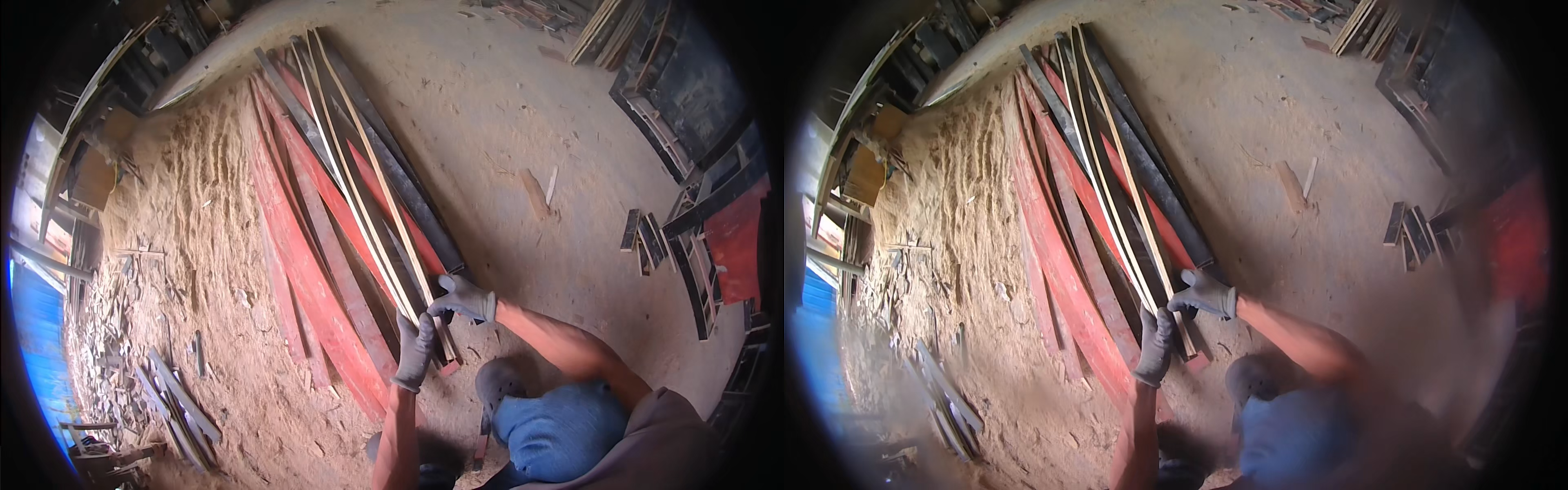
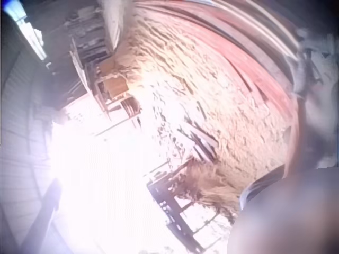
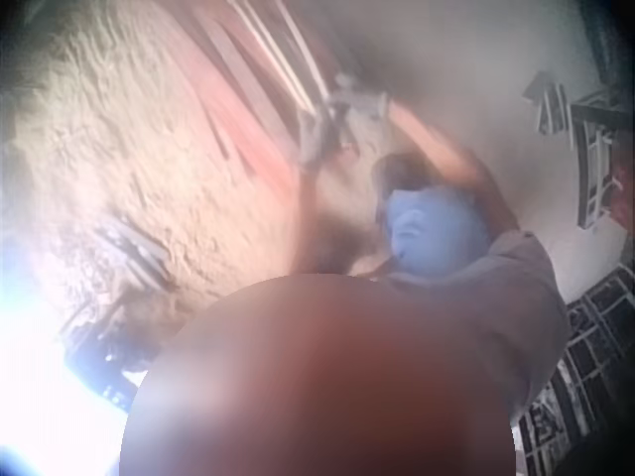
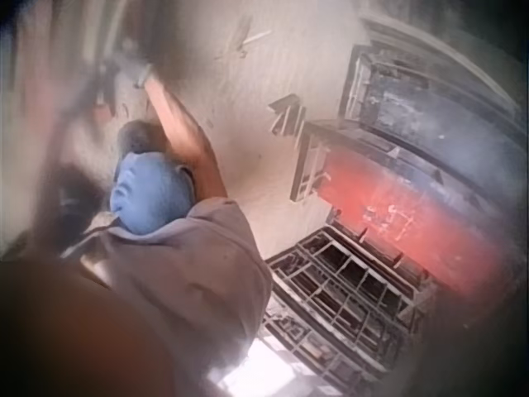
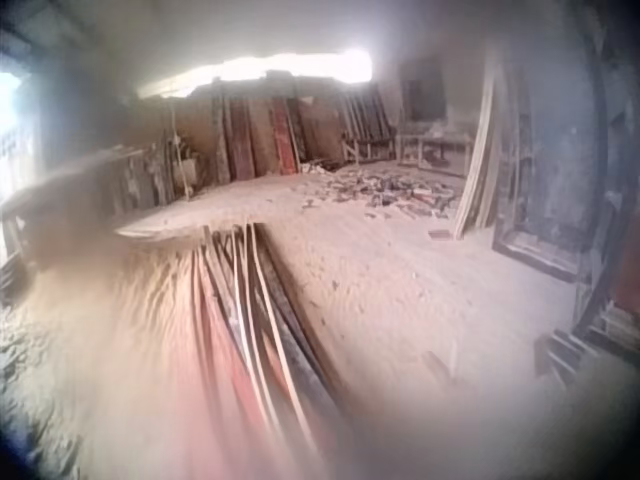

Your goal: The person selects long wooden planks from a pile and uses a table saw to cut them into shorter pieces. They handle the planks with gloved hands, feed them through the saw, and stack the cut pieces on the table.

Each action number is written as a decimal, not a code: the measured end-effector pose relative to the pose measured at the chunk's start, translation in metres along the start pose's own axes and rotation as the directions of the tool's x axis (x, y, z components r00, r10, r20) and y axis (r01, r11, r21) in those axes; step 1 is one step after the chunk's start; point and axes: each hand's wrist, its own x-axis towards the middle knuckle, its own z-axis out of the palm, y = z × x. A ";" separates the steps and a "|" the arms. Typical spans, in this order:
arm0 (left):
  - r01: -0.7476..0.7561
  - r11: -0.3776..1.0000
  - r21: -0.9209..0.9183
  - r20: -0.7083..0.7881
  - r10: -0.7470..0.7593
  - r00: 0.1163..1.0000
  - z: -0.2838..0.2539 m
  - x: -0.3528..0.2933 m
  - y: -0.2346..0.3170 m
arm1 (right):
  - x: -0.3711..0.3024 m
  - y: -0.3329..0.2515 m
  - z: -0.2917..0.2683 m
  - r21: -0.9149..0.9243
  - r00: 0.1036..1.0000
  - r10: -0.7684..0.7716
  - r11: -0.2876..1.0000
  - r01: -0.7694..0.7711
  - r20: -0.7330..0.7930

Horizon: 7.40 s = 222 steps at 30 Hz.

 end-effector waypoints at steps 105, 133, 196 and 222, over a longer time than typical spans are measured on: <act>0.751 0.315 0.580 -0.744 -0.170 0.646 0.286 -0.665 0.579 | -0.471 -0.461 0.318 0.560 0.952 0.281 0.773 -0.297 0.117; 0.406 0.893 -0.193 -0.295 -0.448 0.844 0.376 -0.762 0.561 | -0.670 -0.553 0.261 0.320 0.830 0.508 0.766 -0.558 0.231; 0.469 0.834 -0.292 0.026 -0.483 0.875 0.466 -0.826 0.482 | -0.738 -0.483 0.186 0.252 0.868 0.487 0.832 -0.494 0.093; -0.008 0.941 0.339 0.177 -0.055 0.983 0.456 -0.819 0.482 | -0.779 -0.507 0.191 -0.515 0.898 0.430 0.750 -0.415 -0.097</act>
